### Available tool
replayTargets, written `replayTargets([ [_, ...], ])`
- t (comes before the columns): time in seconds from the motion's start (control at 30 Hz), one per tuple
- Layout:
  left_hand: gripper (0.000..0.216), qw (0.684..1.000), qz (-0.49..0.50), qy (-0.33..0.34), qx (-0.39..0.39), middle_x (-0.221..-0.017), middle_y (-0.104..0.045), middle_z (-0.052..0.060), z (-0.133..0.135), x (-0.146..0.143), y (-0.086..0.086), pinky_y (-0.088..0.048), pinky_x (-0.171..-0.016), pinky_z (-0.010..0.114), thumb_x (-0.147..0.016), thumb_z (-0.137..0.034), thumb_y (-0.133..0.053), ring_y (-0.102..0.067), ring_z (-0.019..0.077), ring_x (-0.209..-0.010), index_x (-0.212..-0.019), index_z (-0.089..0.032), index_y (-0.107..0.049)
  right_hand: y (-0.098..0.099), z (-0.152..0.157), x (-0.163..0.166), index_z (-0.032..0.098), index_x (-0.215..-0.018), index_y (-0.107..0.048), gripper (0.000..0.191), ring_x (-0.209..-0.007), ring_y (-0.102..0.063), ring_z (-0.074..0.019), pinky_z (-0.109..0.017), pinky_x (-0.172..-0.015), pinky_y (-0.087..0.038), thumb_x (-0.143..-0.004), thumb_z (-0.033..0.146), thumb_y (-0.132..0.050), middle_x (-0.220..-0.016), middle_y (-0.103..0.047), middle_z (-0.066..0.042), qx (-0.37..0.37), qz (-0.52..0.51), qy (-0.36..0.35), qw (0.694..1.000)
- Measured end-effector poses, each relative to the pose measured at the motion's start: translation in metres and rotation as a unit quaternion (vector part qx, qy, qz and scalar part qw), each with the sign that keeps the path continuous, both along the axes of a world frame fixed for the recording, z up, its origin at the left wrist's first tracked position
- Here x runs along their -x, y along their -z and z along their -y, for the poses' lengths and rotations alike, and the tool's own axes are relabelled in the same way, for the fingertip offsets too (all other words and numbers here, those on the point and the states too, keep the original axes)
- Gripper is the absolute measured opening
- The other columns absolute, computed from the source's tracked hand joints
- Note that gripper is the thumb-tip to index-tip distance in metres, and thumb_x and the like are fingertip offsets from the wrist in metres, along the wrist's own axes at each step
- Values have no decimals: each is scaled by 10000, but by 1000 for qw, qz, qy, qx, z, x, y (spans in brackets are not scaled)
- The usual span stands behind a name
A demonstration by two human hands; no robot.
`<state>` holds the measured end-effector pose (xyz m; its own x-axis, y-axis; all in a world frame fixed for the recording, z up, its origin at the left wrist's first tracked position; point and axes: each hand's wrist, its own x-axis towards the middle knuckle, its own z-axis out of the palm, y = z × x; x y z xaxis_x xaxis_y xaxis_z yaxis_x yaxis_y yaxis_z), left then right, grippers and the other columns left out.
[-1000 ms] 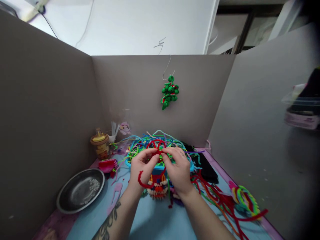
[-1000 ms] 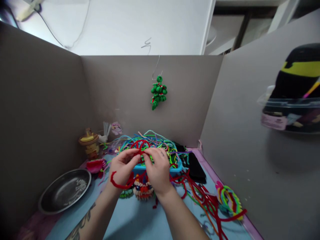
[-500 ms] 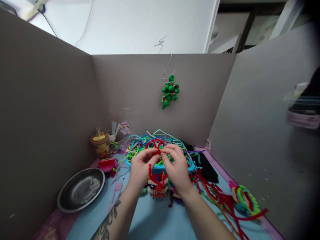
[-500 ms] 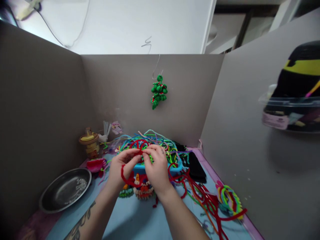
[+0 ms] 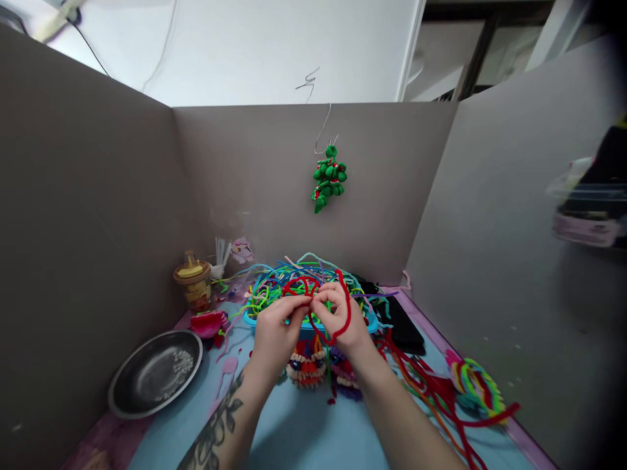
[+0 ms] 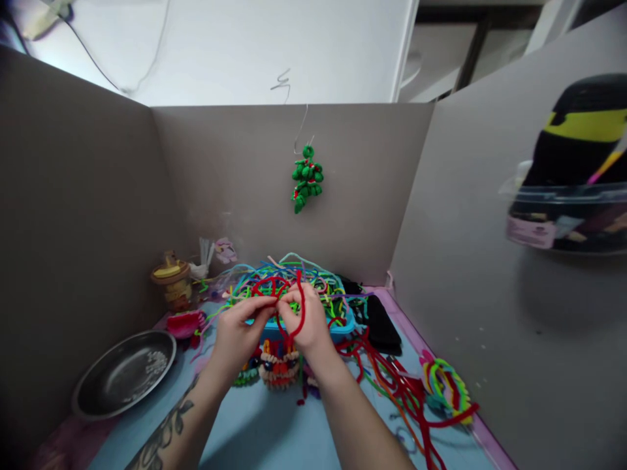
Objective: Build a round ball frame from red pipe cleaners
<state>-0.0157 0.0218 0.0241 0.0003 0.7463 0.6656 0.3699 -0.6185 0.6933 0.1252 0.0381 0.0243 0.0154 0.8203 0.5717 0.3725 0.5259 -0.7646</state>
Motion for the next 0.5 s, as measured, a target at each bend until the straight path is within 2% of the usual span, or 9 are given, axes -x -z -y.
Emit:
replayTargets([
  [0.1,140,996,42,37,69,-836,-740,45,-1,0,-3,-527,-721,302,-762,-220,-637,-668,194,-744,-861,-226,-736,-2,-1,-3,183,-600,-606,147,-897,-544,-206,-341,-808,-438,-735,234,-575,-909,-520,-51,15,-16,-23,999],
  [0.2,136,979,100,94,151,-797,-737,50,0,1,-9,-528,-668,282,-730,-221,-658,-660,184,-709,-835,-185,-735,-5,1,-5,183,-581,-589,164,-865,-540,-193,-345,-824,-431,-731,249,-583,-898,-494,-36,16,-17,-50,998],
  [0.3,155,962,146,126,196,-762,-730,50,0,2,-15,-514,-633,268,-723,-251,-663,-640,167,-678,-822,-161,-741,-6,1,-7,188,-581,-609,171,-843,-533,-193,-355,-827,-423,-727,276,-617,-862,-490,-25,19,2,-49,999],
  [0.43,178,946,204,108,226,-696,-711,33,-2,3,-14,-488,-578,238,-678,-275,-711,-606,138,-617,-804,-155,-744,-6,0,-11,197,-726,-684,76,-950,-531,-214,-364,-867,-413,-733,214,-610,-928,-513,-40,14,8,-32,999],
  [0.5,206,942,234,86,223,-685,-705,28,-5,3,-11,-475,-558,225,-663,-290,-726,-597,130,-603,-816,-152,-740,-10,1,-16,215,-876,-687,215,-989,-531,-210,-365,-895,-406,-719,118,-574,-973,-534,-41,-6,24,-58,998],
])
